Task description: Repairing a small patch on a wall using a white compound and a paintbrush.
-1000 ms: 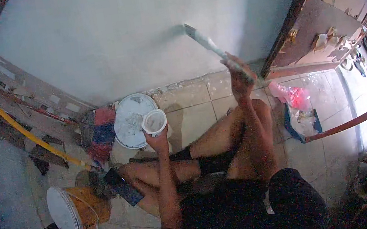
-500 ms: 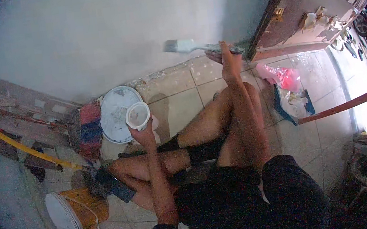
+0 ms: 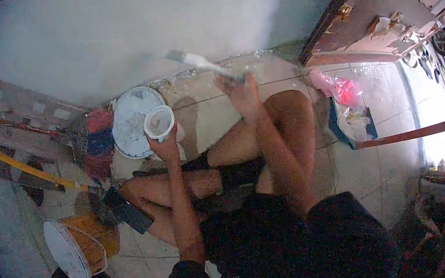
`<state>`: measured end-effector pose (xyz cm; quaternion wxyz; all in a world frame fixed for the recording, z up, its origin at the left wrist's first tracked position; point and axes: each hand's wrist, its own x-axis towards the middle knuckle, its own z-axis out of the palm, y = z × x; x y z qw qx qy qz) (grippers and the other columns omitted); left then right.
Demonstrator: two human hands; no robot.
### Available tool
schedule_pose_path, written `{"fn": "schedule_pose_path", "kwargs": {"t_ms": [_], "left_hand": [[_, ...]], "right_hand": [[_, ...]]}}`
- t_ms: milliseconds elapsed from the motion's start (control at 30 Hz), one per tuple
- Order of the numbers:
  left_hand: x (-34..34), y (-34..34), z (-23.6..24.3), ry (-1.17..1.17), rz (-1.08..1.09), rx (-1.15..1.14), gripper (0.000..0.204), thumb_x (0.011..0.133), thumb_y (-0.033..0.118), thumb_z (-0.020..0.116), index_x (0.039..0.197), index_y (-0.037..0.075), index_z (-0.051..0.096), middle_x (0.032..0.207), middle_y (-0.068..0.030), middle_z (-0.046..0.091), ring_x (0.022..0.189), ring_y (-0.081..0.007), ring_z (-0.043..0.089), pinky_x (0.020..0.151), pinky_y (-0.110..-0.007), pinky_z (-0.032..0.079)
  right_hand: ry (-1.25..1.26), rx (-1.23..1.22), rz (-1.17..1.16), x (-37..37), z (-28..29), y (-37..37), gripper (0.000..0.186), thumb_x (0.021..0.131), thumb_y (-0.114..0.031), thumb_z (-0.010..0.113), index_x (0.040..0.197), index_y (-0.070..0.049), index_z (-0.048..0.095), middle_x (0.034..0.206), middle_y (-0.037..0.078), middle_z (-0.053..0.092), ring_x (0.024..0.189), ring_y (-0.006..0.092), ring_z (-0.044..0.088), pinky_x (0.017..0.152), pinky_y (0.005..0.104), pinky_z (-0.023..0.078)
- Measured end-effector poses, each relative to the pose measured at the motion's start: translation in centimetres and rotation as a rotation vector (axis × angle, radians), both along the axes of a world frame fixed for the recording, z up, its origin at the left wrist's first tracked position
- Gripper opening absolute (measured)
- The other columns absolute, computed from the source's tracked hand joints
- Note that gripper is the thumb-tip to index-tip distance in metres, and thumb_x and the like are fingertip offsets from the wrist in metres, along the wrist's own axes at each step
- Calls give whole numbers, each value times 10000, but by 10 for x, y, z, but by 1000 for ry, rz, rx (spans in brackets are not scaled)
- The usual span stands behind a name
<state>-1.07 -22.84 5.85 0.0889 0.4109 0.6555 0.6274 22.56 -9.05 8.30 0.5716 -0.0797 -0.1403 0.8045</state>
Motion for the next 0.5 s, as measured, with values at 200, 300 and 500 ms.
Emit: {"fn": "schedule_pose_path", "kwargs": {"t_ms": [200, 300, 500], "left_hand": [[14, 9, 9, -111, -87, 37, 722, 688, 206, 898, 1265, -36, 538, 1232, -165, 610, 1151, -281, 579, 995, -416, 442], [3, 0, 9, -27, -6, -53, 713, 692, 198, 894, 1266, -34, 540, 1235, -161, 608, 1156, -283, 578, 1001, -410, 439], [51, 34, 24, -108, -96, -21, 729, 689, 203, 894, 1277, -28, 530, 1262, -159, 589, 1177, -278, 561, 1013, -408, 428]], "right_hand": [[-47, -478, -326, -57, -13, -33, 515, 1046, -375, 363, 1290, 78, 381, 1248, 247, 488, 1165, 377, 539, 1062, 471, 486], [-32, -526, -434, -87, -25, -32, 445, 1048, -305, 373, 1270, 80, 394, 1267, 232, 483, 1176, 366, 535, 1061, 451, 490], [-952, -107, -904, -89, -110, -1, 424, 1021, -276, 453, 1238, 87, 427, 1272, 174, 504, 1164, 302, 554, 1048, 394, 500]]}}
